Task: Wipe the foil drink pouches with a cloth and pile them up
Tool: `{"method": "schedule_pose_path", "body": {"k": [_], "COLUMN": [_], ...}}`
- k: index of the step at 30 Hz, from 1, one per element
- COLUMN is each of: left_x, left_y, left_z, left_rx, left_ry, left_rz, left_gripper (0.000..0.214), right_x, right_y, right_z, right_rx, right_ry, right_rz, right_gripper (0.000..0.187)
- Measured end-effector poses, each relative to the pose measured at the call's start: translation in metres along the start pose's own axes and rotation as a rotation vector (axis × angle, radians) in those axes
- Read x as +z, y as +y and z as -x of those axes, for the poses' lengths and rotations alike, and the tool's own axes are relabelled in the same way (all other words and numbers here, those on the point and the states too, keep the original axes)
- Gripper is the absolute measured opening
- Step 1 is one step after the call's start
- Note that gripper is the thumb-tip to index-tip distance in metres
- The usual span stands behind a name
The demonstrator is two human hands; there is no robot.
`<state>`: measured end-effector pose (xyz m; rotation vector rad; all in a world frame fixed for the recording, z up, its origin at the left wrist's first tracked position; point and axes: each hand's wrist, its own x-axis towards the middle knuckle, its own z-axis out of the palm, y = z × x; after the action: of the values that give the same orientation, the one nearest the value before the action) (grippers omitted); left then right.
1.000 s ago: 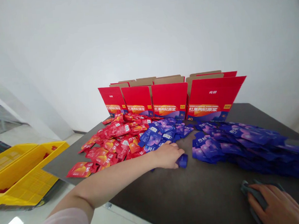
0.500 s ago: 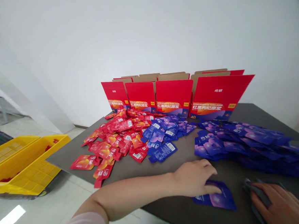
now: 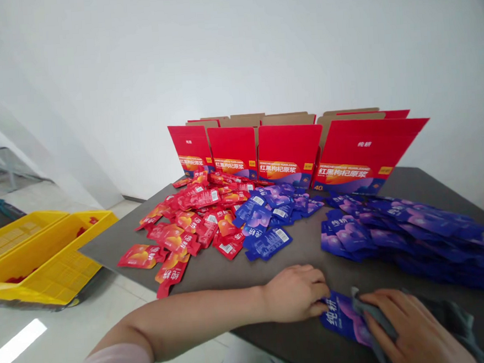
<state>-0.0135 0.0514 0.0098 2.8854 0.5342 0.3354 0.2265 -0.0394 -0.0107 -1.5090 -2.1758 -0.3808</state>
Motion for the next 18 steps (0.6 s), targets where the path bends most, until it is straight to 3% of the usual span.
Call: {"method": "schedule_pose_path", "body": {"k": [2, 5, 11, 18], "left_x": [0.001, -0.003, -0.013, -0.010], "left_y": [-0.001, -0.003, -0.005, -0.010], "left_z": [-0.005, -0.001, 0.009, 0.005], "left_rx": [-0.002, -0.029, -0.137, -0.213], "left_ry": [0.021, 0.059, 0.032, -0.064], "left_rz": [0.029, 0.096, 0.205, 0.388], "left_gripper": [0.025, 0.025, 0.039, 0.037], "right_x": [-0.002, -0.002, 0.005, 0.020], "right_y": [-0.022, -0.033, -0.023, 0.004], "right_z": [-0.006, -0.008, 0.000, 0.023], "right_rx": [-0.033, -0.010, -0.003, 0.020], "right_ry": [-0.013, -0.012, -0.014, -0.064], "right_rz": [0.045, 0.103, 0.103, 0.045], "right_gripper": [0.018, 0.017, 0.018, 0.028]}}
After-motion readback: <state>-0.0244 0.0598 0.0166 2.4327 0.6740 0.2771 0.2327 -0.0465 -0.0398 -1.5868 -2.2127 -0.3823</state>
